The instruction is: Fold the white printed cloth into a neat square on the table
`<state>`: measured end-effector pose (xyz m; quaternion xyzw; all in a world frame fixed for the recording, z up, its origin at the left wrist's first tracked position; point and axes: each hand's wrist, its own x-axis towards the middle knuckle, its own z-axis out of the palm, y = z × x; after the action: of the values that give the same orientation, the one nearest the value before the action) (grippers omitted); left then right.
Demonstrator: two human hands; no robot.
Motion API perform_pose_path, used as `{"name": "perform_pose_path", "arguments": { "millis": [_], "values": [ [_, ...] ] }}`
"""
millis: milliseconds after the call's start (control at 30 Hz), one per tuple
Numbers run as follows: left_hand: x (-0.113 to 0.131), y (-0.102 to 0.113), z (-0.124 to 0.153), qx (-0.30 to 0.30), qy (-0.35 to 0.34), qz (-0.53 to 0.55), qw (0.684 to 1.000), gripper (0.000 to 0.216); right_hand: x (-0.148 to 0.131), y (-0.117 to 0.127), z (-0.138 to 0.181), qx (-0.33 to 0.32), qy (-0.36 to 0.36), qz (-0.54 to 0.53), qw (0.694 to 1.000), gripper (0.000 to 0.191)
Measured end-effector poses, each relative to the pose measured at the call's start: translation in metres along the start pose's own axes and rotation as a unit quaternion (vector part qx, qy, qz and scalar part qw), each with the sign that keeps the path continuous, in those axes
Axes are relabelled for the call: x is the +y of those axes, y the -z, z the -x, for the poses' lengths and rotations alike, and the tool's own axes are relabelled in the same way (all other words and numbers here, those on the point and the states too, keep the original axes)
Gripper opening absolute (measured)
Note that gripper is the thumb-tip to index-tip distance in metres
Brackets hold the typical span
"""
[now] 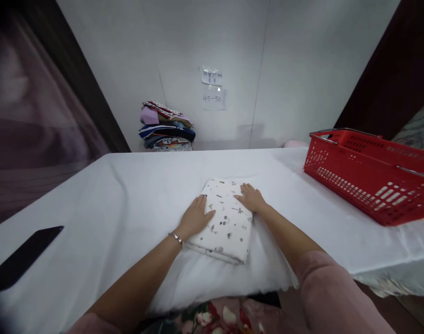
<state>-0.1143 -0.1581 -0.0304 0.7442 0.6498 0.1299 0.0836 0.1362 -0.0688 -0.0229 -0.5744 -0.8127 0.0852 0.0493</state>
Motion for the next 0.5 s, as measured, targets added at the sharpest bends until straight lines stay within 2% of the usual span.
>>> {"name": "perform_pose_path", "arguments": {
  "millis": [100, 200, 333, 400, 500],
  "values": [
    [0.001, -0.001, 0.001, 0.003, 0.002, 0.002, 1.000, 0.070, -0.004, 0.000, -0.003, 0.000, 0.003, 0.011, 1.000, 0.065],
    [0.002, 0.000, 0.002, 0.008, 0.004, 0.000, 1.000, 0.070, -0.021, 0.003, -0.006, 0.012, 0.031, 0.025, 0.999, 0.068],
    [0.004, 0.001, 0.004, 0.022, -0.002, 0.000, 1.000, 0.069, -0.051, 0.005, -0.027, 0.031, 0.104, -0.007, 0.994, 0.052],
    [0.004, 0.002, 0.005, 0.023, 0.001, 0.005, 1.000, 0.069, -0.063, 0.006, -0.045, 0.057, 0.089, -0.042, 0.994, 0.043],
    [0.004, 0.001, 0.008, 0.027, 0.004, 0.014, 1.000, 0.069, -0.074, 0.006, -0.076, 0.080, 0.041, -0.075, 0.993, 0.040]
  ]
}}
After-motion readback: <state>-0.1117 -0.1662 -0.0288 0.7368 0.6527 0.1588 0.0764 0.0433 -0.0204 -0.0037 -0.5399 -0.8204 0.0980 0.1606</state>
